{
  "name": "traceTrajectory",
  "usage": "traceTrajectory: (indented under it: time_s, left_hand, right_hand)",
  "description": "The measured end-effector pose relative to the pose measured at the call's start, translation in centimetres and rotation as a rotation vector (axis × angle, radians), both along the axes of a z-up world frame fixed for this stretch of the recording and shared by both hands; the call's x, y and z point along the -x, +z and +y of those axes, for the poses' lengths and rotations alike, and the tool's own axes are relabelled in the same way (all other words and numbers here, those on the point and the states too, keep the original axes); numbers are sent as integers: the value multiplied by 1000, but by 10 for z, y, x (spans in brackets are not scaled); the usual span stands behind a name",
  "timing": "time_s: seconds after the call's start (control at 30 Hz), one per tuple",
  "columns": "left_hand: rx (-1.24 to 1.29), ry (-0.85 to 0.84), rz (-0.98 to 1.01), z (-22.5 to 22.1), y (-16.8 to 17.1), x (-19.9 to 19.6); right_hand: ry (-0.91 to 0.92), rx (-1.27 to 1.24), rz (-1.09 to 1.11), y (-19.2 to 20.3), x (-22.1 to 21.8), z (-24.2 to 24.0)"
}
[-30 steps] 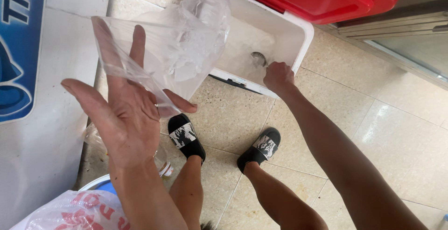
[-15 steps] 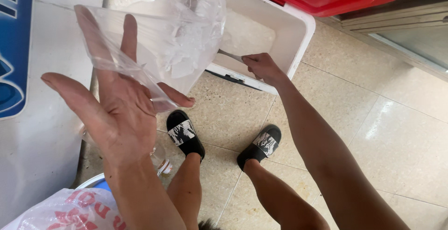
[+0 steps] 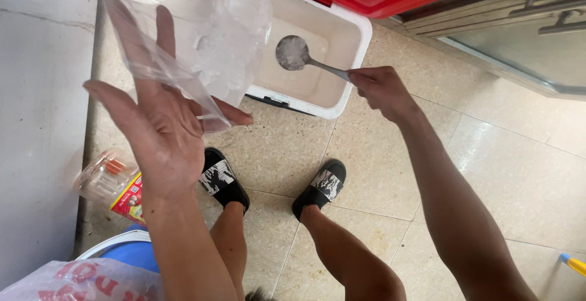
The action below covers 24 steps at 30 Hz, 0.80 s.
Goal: The person scoops ice into a plastic bag, toasts bread in a sandwich press, and then deseeds a pomegranate by hand into a bowl.
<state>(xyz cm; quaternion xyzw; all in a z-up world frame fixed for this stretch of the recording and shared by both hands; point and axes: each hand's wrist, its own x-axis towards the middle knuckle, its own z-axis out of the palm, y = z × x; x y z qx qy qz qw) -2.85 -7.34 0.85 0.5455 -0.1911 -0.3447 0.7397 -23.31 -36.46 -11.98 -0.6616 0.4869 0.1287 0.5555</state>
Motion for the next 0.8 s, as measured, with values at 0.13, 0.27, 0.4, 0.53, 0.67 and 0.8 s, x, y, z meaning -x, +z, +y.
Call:
traceTrajectory:
  time_s: [0.13, 0.27, 0.4, 0.53, 0.67, 0.8]
  left_hand:
    - [35, -17, 11, -13, -9, 4]
    - [76, -23, 21, -18, -17, 9]
    - [77, 25, 12, -8, -18, 6]
    - [10, 122, -50, 14, -19, -2]
    - [50, 228, 15, 36, -30, -7]
    - [115, 287, 104, 48, -40, -7]
  right_hand:
    - [26, 276, 109, 88, 13, 8]
    - [45, 399, 39, 129, 10, 43]
    - [327, 573, -403, 106, -16, 107]
    - [270, 720, -512, 78, -20, 121]
    - [-20, 697, -402, 51, 1, 105]
    - [57, 757, -110, -20, -9, 77]
